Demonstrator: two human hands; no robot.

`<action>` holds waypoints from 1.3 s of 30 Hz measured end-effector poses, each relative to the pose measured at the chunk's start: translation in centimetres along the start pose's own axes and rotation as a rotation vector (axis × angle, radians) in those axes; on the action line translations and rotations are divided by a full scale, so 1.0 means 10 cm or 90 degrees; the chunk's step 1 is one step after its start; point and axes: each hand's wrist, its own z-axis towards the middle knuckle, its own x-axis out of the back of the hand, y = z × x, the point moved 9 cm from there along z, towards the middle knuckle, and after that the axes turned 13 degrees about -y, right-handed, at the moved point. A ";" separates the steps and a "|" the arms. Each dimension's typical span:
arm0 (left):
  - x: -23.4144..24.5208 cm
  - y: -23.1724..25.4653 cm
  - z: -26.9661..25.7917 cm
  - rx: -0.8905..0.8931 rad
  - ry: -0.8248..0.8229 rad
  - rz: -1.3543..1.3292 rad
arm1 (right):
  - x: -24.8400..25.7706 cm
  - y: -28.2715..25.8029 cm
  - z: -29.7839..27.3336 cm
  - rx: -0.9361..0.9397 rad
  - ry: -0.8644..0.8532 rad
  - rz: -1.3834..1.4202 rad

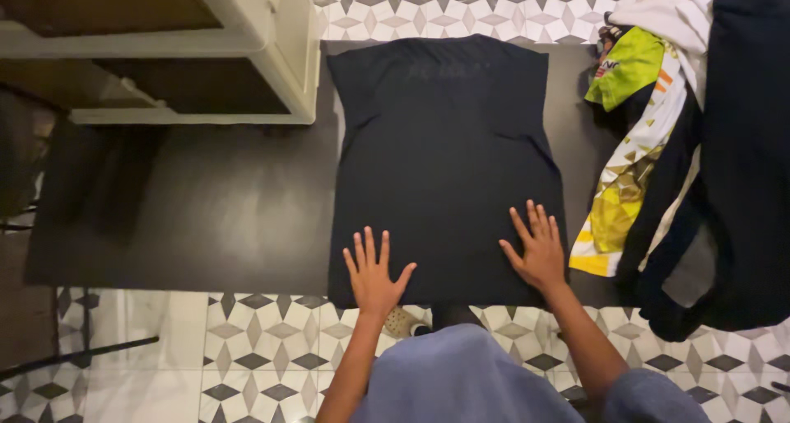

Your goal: The person folds two shirts and places them inside a cabinet.

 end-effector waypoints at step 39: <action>0.45 -0.10 2.67 -0.124 0.104 -0.010 | -0.43 -0.81 2.74 0.096 -0.008 0.041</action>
